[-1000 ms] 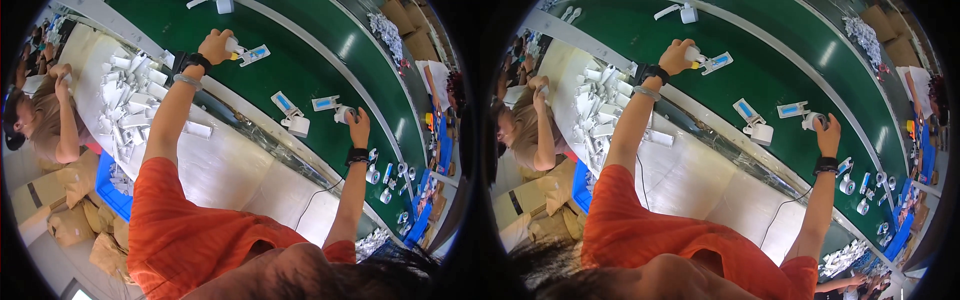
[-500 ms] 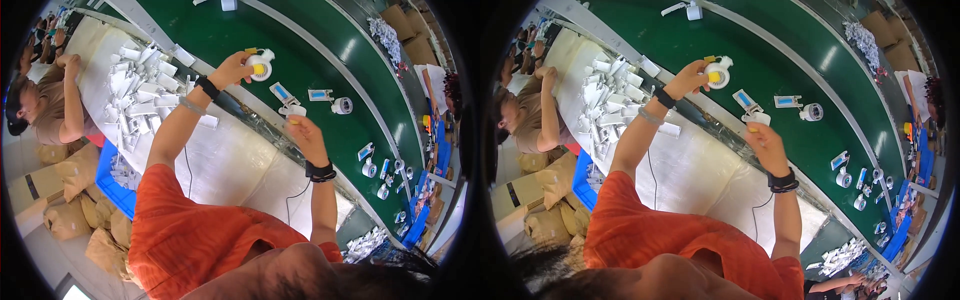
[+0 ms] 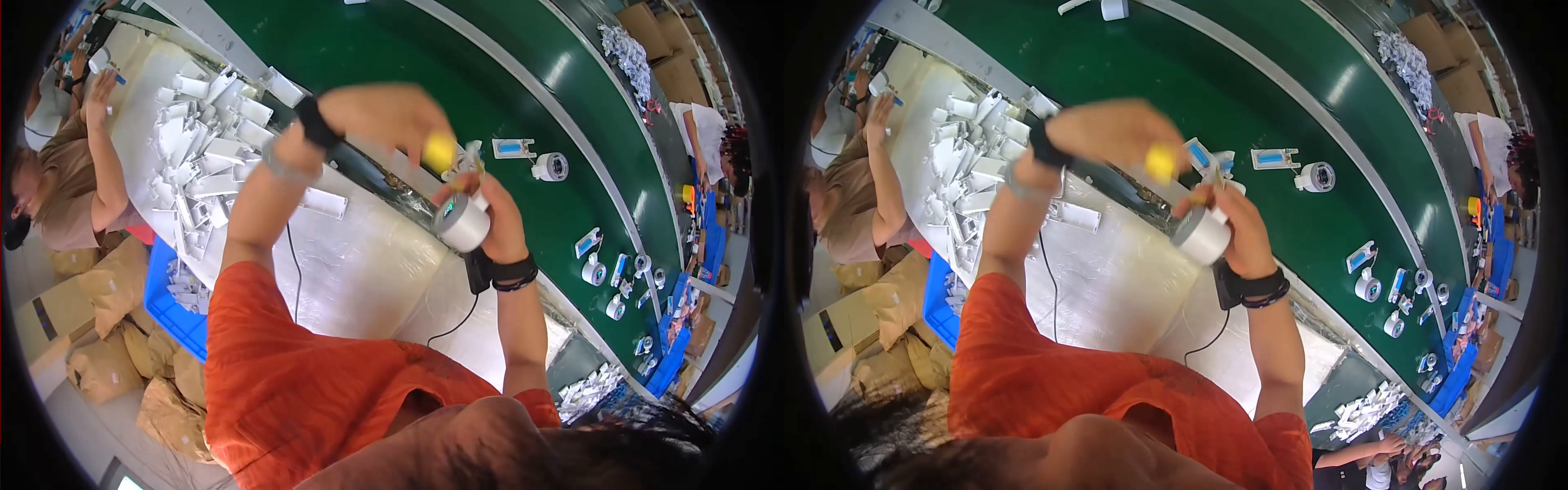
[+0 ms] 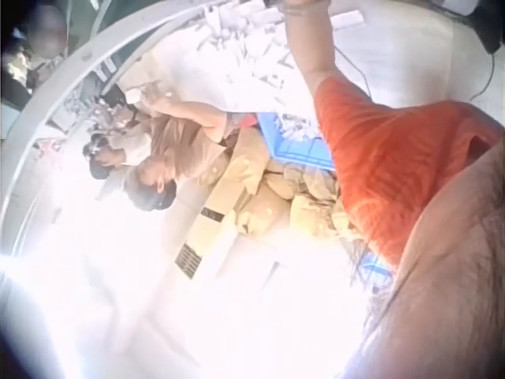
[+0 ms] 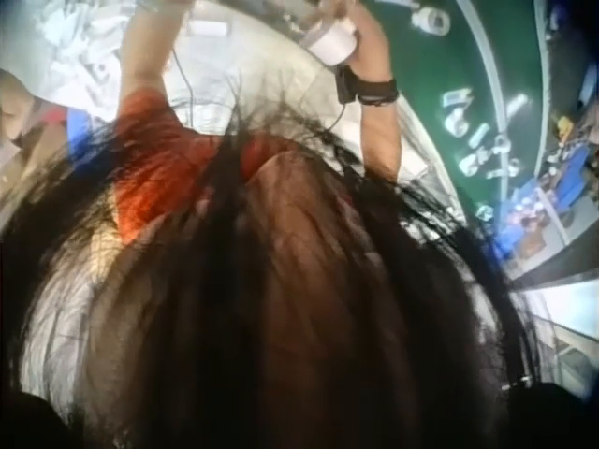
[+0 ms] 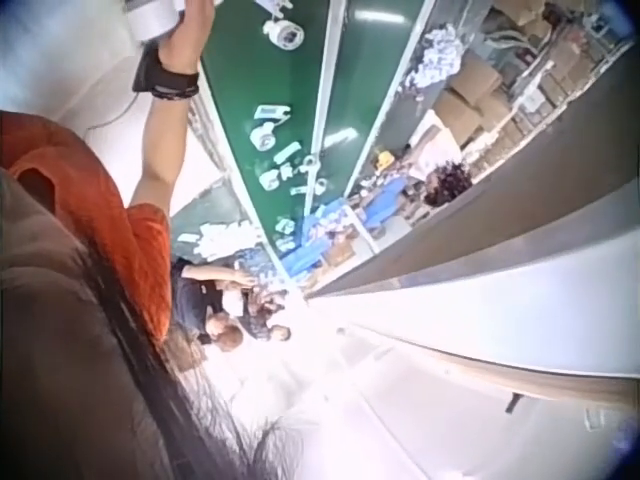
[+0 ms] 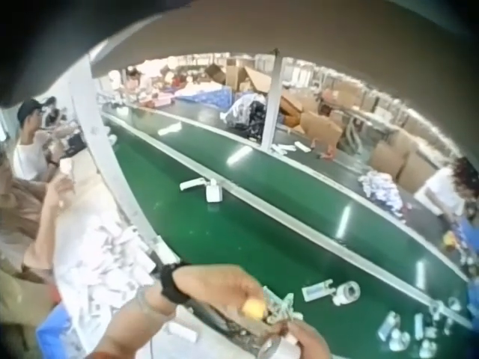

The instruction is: Assembling small plastic and electronic components at a factory workstation.

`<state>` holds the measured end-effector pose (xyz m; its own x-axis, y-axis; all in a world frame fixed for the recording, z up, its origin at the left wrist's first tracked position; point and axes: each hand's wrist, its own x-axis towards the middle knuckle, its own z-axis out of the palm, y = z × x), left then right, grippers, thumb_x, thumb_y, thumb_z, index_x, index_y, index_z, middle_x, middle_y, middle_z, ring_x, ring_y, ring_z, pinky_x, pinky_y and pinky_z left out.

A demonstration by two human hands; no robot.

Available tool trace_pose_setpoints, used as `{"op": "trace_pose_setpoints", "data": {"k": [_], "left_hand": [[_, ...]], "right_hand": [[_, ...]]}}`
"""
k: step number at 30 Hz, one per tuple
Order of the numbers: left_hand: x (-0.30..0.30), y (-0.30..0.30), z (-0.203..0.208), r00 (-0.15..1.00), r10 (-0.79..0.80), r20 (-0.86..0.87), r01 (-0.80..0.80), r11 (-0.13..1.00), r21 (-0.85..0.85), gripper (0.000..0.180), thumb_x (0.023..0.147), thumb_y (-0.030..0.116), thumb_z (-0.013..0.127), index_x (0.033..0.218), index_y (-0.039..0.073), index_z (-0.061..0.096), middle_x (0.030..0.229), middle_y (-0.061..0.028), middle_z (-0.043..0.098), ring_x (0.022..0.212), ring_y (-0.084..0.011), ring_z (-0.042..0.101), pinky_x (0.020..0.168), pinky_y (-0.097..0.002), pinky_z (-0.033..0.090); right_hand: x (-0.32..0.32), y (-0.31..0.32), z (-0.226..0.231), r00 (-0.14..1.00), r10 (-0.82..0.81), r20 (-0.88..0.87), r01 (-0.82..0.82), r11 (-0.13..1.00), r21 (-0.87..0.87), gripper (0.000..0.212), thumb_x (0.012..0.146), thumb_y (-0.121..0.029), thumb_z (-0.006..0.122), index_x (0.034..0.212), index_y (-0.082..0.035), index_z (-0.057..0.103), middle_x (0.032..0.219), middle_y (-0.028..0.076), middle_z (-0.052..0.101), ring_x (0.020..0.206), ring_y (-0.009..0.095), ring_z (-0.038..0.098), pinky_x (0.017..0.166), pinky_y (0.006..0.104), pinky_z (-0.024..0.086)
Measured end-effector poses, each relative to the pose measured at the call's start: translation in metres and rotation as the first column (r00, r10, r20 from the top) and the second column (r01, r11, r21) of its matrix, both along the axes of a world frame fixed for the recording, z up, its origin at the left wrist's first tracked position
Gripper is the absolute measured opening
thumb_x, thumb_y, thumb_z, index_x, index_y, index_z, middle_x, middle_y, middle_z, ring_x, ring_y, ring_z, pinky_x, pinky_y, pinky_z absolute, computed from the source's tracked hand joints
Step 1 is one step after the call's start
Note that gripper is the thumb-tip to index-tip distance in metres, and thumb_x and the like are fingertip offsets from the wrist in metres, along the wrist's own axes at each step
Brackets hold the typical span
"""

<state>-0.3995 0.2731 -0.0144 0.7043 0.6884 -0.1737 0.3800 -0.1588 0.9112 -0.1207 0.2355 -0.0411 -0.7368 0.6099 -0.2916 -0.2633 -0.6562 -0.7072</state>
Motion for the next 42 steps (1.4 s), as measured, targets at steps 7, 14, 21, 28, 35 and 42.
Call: {"op": "trace_pose_setpoints", "data": {"k": [7, 14, 21, 28, 35, 42], "left_hand": [[-0.144, 0.151, -0.118, 0.065, 0.993, -0.097, -0.809, 0.11, 0.578, 0.085, 0.077, 0.036, 0.073, 0.148, 0.016, 0.032, 0.155, -0.0225, 0.022, 0.133, -0.0462, 0.036, 0.105, -0.0541, 0.04], [-0.157, 0.184, -0.099, 0.082, 0.963, -0.256, -0.756, 0.227, 0.613, 0.057, 0.082, 0.035, 0.073, 0.126, 0.011, 0.047, 0.139, -0.0238, 0.042, 0.122, -0.0457, 0.046, 0.098, -0.0524, 0.044], [-0.186, 0.199, -0.134, 0.002, 0.971, -0.239, -0.528, 0.204, 0.825, 0.046, 0.079, 0.025, 0.068, 0.12, 0.005, 0.057, 0.124, -0.0243, 0.053, 0.111, -0.0447, 0.054, 0.095, -0.0492, 0.046], [-0.13, 0.047, -0.095, 0.642, 0.735, 0.219, -0.766, 0.6, 0.232, 0.04, 0.087, 0.018, 0.064, 0.125, 0.004, 0.06, 0.114, -0.0068, 0.064, 0.094, -0.0184, 0.064, 0.079, -0.032, 0.053], [0.061, -0.128, -0.054, 0.949, 0.118, 0.292, -0.19, 0.955, 0.229, 0.06, 0.082, 0.016, 0.071, 0.139, 0.017, 0.051, 0.131, -0.0092, 0.054, 0.118, -0.0245, 0.051, 0.086, -0.035, 0.05], [0.052, -0.062, -0.08, 0.832, 0.546, -0.096, -0.463, 0.78, 0.422, 0.05, 0.079, 0.001, 0.058, 0.128, 0.011, 0.057, 0.126, -0.0123, 0.06, 0.112, -0.0309, 0.058, 0.096, -0.0377, 0.046]], "right_hand": [[0.054, -0.064, -0.026, 0.836, 0.311, 0.451, -0.44, 0.872, 0.213, 0.021, 0.091, -0.018, 0.061, 0.105, -0.002, 0.064, 0.101, 0.009, 0.068, 0.096, 0.019, 0.064, 0.089, 0.033, 0.046], [0.131, -0.102, -0.047, 0.392, 0.204, 0.897, -0.742, 0.647, 0.177, 0.013, 0.083, -0.014, 0.065, 0.09, -0.004, 0.062, 0.086, 0.014, 0.062, 0.078, 0.033, 0.061, 0.068, 0.0391, 0.049], [0.207, -0.106, -0.061, -0.442, 0.079, 0.893, -0.794, 0.43, -0.431, 0.026, 0.076, -0.03, 0.061, 0.083, -0.007, 0.071, 0.078, 0.017, 0.07, 0.08, 0.036, 0.069, 0.073, 0.0442, 0.055], [0.284, -0.117, -0.013, -0.359, -0.064, 0.931, -0.651, 0.732, -0.201, 0.032, 0.076, -0.031, 0.07, 0.101, -0.011, 0.066, 0.091, 0.01, 0.071, 0.091, 0.028, 0.068, 0.076, 0.0418, 0.053], [0.174, -0.068, -0.015, 0.432, -0.578, 0.692, -0.551, 0.438, 0.71, 0.027, 0.089, -0.013, 0.067, 0.112, -0.002, 0.059, 0.103, 0.017, 0.065, 0.091, 0.031, 0.066, 0.077, 0.0361, 0.052], [0.113, -0.094, -0.037, 0.582, -0.39, 0.714, -0.384, 0.642, 0.664, 0.04, 0.091, -0.018, 0.067, 0.126, -0.003, 0.055, 0.119, 0.017, 0.061, 0.1, 0.029, 0.065, 0.084, 0.0362, 0.052]]}}
